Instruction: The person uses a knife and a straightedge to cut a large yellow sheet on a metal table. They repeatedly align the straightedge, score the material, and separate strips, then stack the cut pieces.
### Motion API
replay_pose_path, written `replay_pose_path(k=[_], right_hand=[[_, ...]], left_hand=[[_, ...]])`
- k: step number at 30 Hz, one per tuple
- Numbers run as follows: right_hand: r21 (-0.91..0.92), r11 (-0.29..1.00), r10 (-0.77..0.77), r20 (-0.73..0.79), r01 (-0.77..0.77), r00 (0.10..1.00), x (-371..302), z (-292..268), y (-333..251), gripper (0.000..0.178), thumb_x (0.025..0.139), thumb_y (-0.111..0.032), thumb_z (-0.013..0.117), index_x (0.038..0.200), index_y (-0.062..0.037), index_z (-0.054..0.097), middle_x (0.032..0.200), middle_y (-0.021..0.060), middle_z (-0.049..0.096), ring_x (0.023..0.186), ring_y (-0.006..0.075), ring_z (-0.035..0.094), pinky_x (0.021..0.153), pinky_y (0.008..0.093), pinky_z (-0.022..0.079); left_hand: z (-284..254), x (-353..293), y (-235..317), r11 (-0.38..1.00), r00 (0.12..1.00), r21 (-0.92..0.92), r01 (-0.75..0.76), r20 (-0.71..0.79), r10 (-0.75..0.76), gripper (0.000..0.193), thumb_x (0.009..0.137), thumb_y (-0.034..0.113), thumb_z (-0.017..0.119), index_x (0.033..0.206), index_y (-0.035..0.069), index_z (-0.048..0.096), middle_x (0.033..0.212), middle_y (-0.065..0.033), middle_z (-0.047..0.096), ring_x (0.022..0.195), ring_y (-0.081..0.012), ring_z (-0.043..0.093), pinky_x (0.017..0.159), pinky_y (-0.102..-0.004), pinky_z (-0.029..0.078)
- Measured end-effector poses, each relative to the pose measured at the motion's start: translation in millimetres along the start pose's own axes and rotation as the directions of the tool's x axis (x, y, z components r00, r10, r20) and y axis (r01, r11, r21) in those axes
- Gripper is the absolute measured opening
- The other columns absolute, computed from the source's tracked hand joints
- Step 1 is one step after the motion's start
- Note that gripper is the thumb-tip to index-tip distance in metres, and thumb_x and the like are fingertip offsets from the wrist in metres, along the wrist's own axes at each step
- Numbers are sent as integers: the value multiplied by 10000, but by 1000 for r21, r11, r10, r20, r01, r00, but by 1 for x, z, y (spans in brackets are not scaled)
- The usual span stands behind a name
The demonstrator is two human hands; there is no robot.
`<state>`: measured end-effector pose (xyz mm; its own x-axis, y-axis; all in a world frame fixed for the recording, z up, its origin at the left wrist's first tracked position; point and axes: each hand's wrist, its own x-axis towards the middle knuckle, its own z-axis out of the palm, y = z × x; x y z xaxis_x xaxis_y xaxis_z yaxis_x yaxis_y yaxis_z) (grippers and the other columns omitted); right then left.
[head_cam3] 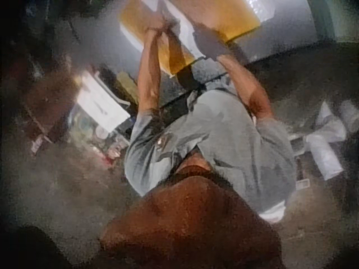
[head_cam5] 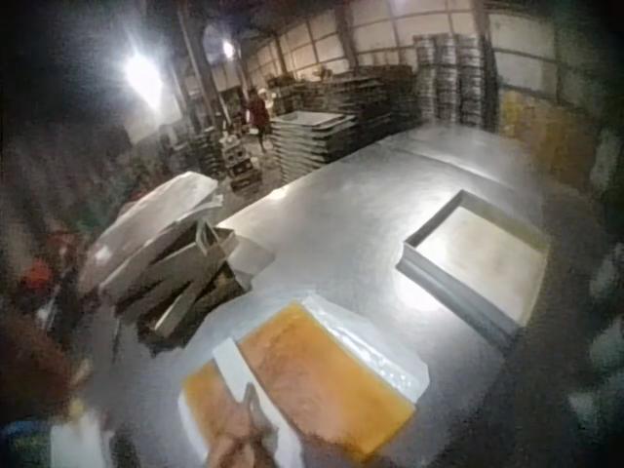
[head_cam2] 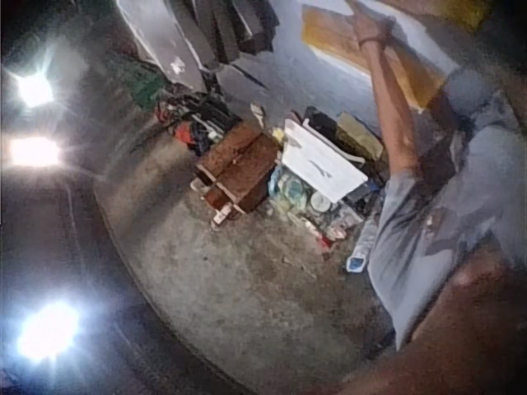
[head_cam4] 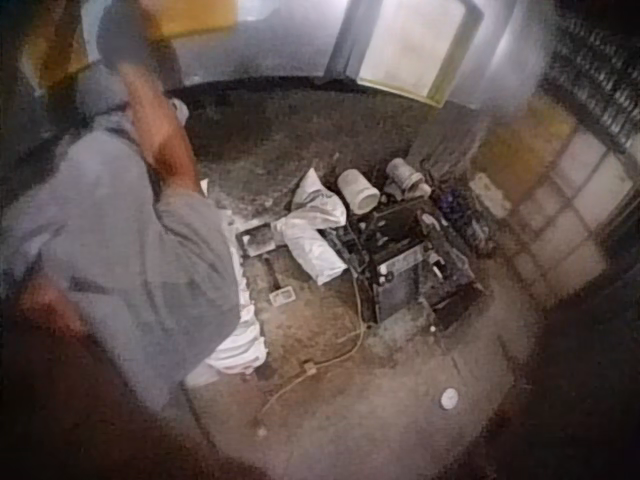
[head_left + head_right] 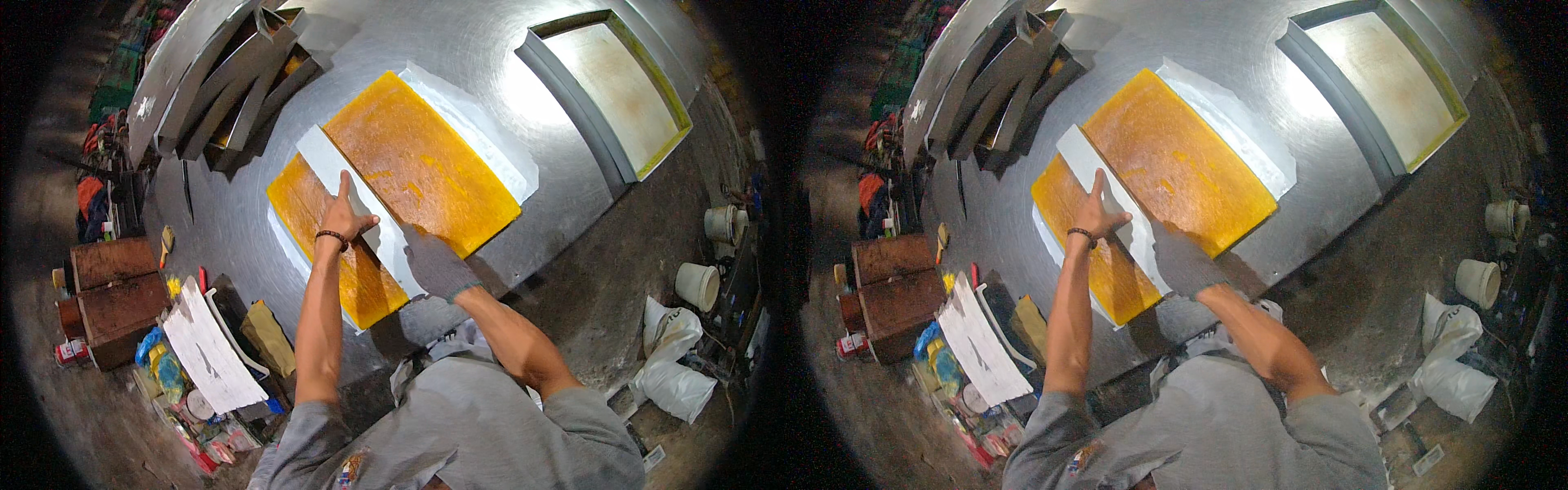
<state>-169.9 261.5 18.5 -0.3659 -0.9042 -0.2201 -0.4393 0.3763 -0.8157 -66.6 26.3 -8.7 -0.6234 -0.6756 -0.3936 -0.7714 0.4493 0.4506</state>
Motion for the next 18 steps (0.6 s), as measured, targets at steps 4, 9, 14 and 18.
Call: replay_pose_path(k=[4,9,14,18], right_hand=[[33,998,55,83,-58,995,10,-5,-4,456,1014,-153,517,1435,7,448,966,345,661,918,513,654,799,592,505],[31,999,11,23,-12,1000,-36,-9,2,375,1017,-153,507,1354,7,462,904,336,659,880,514,655,781,600,497],[47,993,99,116,-105,988,-24,-14,-2,365,1012,-142,508,1342,4,457,974,337,657,938,513,648,809,595,496],[-2,989,148,178,-150,973,-35,-25,-14,420,1010,-129,508,1402,1,432,985,337,653,948,498,649,815,583,498]], left_hand=[[-2,2,5,999,1000,31,21,9,-21,1400,601,313,995,1663,197,90,1474,-501,316,1385,-554,433,1186,-490,396],[-3,2,-3,1000,1000,-6,18,21,-18,1405,599,316,997,1662,193,88,1480,-491,320,1382,-549,440,1188,-488,395],[-4,-2,10,999,1000,53,-3,-21,4,1338,636,257,977,1656,120,123,1428,-361,529,1332,-462,542,1123,-475,455],[-13,-4,19,998,998,45,44,40,-46,1348,631,276,981,1655,121,118,1415,-388,512,1330,-484,532,1126,-482,456]])
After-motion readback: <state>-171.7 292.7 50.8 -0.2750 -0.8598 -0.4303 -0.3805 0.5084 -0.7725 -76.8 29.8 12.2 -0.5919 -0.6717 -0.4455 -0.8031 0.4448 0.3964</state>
